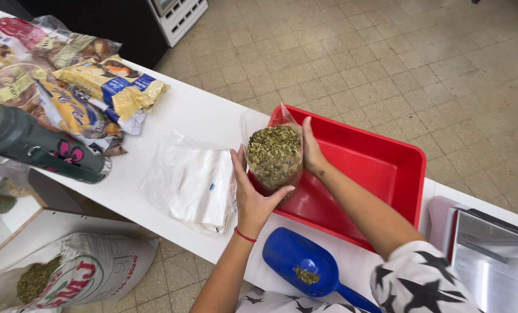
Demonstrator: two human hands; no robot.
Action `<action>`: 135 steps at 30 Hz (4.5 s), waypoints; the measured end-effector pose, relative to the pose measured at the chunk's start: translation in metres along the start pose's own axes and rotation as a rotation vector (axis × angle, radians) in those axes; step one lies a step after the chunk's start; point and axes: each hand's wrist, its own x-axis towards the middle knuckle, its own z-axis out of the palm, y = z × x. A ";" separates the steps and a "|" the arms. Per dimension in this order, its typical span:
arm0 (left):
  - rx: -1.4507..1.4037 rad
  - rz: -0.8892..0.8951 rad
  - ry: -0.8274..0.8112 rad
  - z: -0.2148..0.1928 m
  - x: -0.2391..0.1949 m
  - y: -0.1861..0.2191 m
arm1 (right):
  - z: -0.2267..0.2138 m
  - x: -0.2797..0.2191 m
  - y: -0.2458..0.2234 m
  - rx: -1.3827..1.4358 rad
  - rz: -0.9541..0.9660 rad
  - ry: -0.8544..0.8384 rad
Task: The person scoops dried herbs from a large bag into a small clear plastic bag, weighs it on a digital scale, and ties the small bag closed.
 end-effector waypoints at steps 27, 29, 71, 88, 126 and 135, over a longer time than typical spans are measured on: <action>0.167 -0.238 -0.295 -0.001 0.012 0.001 | 0.069 -0.133 -0.107 0.414 0.471 0.361; 0.144 -0.170 -0.272 0.000 0.008 -0.010 | 0.061 -0.141 -0.106 0.374 0.471 0.363; 0.783 0.514 -0.617 -0.200 0.100 -0.212 | 0.273 -0.141 0.108 -1.376 -0.120 0.409; 0.472 0.591 -0.560 -0.199 0.096 -0.220 | 0.271 -0.139 0.112 -1.437 -0.117 0.420; -0.166 0.828 -0.176 -0.299 0.160 0.033 | 0.277 -0.151 0.106 -1.473 -0.319 0.461; -0.523 0.523 -0.567 -0.353 0.116 0.066 | 0.301 -0.106 0.050 0.213 0.069 0.175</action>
